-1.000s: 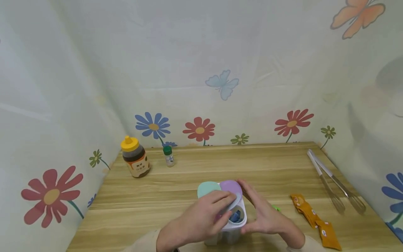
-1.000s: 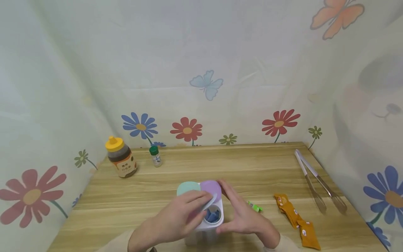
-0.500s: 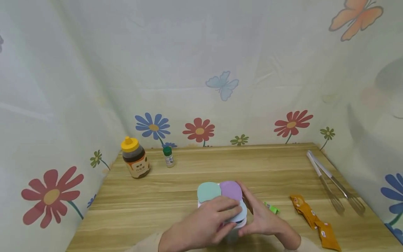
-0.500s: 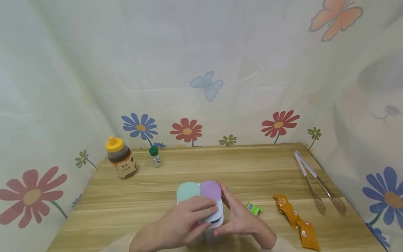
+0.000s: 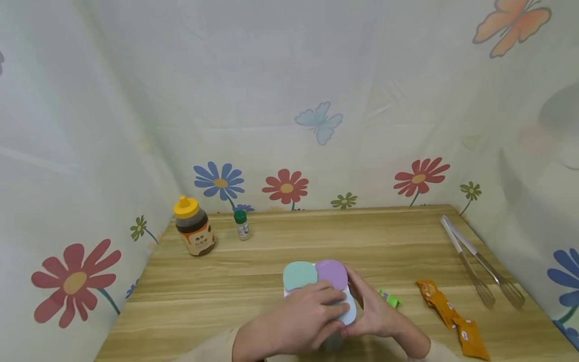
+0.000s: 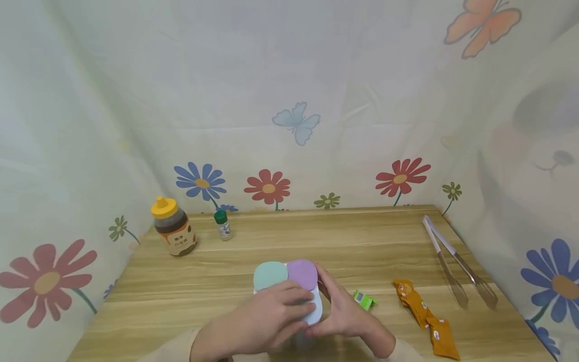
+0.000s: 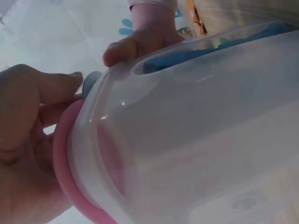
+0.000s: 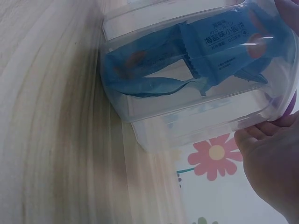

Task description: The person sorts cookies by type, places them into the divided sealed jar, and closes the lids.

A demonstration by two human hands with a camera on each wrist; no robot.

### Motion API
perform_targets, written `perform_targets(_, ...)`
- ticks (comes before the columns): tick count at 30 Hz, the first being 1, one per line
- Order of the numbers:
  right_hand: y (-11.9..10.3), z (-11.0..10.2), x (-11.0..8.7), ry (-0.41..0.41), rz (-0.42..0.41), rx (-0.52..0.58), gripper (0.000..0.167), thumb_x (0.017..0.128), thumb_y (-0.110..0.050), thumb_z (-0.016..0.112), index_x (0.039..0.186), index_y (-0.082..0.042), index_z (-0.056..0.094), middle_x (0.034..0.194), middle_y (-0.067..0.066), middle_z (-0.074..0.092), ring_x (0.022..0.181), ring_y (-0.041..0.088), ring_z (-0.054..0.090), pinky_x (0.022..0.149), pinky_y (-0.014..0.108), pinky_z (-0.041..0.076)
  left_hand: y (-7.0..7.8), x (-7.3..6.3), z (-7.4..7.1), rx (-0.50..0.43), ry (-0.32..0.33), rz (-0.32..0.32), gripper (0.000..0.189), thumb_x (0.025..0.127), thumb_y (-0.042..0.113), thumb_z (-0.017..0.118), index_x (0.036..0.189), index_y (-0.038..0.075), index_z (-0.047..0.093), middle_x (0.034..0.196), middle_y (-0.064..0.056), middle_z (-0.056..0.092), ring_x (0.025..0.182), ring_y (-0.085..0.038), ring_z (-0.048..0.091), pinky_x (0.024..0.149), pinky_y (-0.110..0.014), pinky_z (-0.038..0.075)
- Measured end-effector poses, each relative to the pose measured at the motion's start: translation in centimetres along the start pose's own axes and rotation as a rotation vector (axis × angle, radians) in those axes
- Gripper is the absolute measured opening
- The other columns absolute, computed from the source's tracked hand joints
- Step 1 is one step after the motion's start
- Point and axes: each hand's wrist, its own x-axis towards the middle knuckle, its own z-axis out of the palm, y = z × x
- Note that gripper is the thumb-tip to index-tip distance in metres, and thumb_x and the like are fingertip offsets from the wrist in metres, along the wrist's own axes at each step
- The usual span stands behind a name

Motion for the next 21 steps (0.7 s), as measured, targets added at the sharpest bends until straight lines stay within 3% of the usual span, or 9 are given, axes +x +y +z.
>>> perform_targets(9, -0.2, -0.03, -0.11, -0.01, 0.022, -0.003, 0.12, 0.068, -0.009, 0.088, 0.155, -0.005, 0.004, 0.156, 0.024, 0.022, 0.147, 0.013, 0.022, 0.115, 0.019, 0.02, -0.59, 0.73, -0.48, -0.022, -0.024, 0.032, 0.019, 0.09, 0.033, 0.066, 0.103, 0.021, 0.073, 0.111, 0.003, 0.066, 0.101, -0.01, 0.056, 0.089, -0.02, 0.046)
perform_targets(15, -0.36, -0.1, 0.05, -0.004, 0.033, -0.002, 0.121, 0.068, -0.007, 0.088, 0.155, -0.008, 0.004, 0.157, 0.024, 0.021, 0.147, 0.013, 0.021, 0.115, 0.018, 0.02, -0.53, 1.07, -0.81, 0.034, -0.048, 0.036, 0.016, 0.09, 0.036, 0.066, 0.098, 0.024, 0.073, 0.11, 0.004, 0.065, 0.096, -0.009, 0.055, 0.082, -0.017, 0.045)
perform_targets(21, -0.05, 0.08, 0.0, 0.002, 0.049, 0.01, 0.12, 0.067, -0.007, 0.087, 0.156, -0.009, 0.005, 0.158, 0.022, 0.02, 0.147, 0.01, 0.02, 0.114, 0.017, 0.018, -0.74, 0.6, -0.63, -0.006, -0.041, 0.041, 0.022, 0.093, 0.036, 0.063, 0.105, 0.022, 0.073, 0.114, 0.003, 0.065, 0.102, -0.01, 0.055, 0.09, -0.019, 0.045)
